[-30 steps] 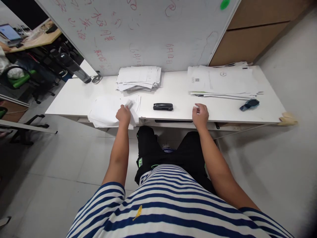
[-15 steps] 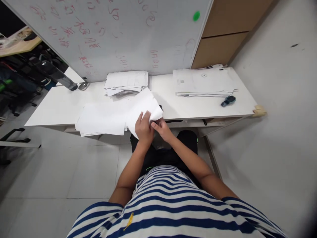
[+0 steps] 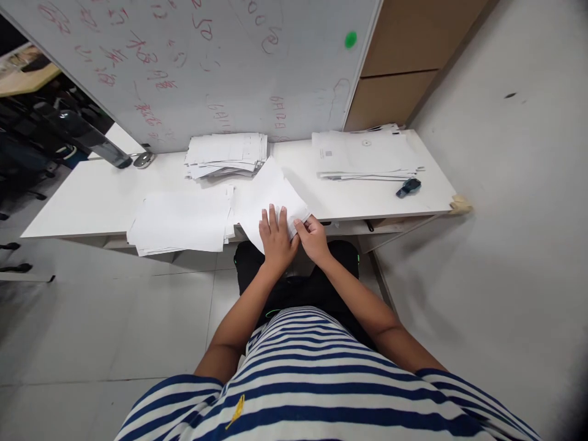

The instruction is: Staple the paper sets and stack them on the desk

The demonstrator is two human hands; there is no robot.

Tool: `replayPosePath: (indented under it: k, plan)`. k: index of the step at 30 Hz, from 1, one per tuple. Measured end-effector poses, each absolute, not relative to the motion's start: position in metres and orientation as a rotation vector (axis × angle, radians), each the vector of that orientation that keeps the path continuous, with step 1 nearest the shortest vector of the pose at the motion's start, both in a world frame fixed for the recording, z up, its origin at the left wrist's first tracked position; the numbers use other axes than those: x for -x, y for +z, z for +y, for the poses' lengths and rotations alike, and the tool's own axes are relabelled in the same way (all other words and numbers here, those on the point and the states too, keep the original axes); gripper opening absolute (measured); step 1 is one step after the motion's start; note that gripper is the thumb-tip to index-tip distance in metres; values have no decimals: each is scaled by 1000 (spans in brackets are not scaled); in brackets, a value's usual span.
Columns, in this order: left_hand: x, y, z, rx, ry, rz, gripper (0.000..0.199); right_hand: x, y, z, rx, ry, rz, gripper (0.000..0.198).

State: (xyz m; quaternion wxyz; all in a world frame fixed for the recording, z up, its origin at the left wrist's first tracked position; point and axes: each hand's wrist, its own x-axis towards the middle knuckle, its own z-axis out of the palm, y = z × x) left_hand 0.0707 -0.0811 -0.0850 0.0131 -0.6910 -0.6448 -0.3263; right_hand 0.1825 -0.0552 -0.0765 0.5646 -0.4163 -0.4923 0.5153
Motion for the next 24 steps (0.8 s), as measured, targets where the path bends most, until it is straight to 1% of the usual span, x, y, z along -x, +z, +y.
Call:
replayPosePath:
  k: [4, 7, 9, 11, 13, 14, 17, 19, 20, 21, 22, 24]
  plan:
    - [-75, -93, -80, 2181, -1027, -2023, 70, -177, -83, -59, 1046, 1164, -1183, 45]
    - [-76, -97, -82, 2285, -1010, -2017, 76, -185, -83, -55, 1129, 1094, -1247, 43]
    - [-72, -95, -83, 2367, -1017, -1989, 78, -205, -72, -47, 1186, 1015, -1386, 40]
    - [-61, -90, -81, 2357, -1093, -1990, 74, -236, -52, -39, 1263, 904, -1577, 35]
    - [-44, -85, -72, 2199, -1237, -2078, 75, -270, -26, -32, 1304, 818, -1711, 31]
    - [-33, -83, -65, 2090, -1320, -2149, 81, -285, -12, -31, 1309, 776, -1757, 29]
    - [-4, -81, -40, 1883, -1670, -2372, 108, -318, 23, -32, 1285, 624, -1880, 26]
    - [8, -84, -26, 1889, -2058, -2450, 117, -328, 39, -36, 1264, 552, -1932, 28]
    - [12, -86, -21, 1907, -2270, -2451, 115, -331, 45, -38, 1258, 524, -1940, 28]
    - [13, -87, -17, 1928, -2458, -2433, 110, -333, 50, -39, 1256, 499, -1932, 27]
    - [13, -87, -16, 1948, -2602, -2408, 100, -334, 54, -40, 1256, 473, -1910, 26]
    - [11, -82, -16, 1971, -2758, -2351, 77, -337, 57, -38, 1260, 421, -1830, 25]
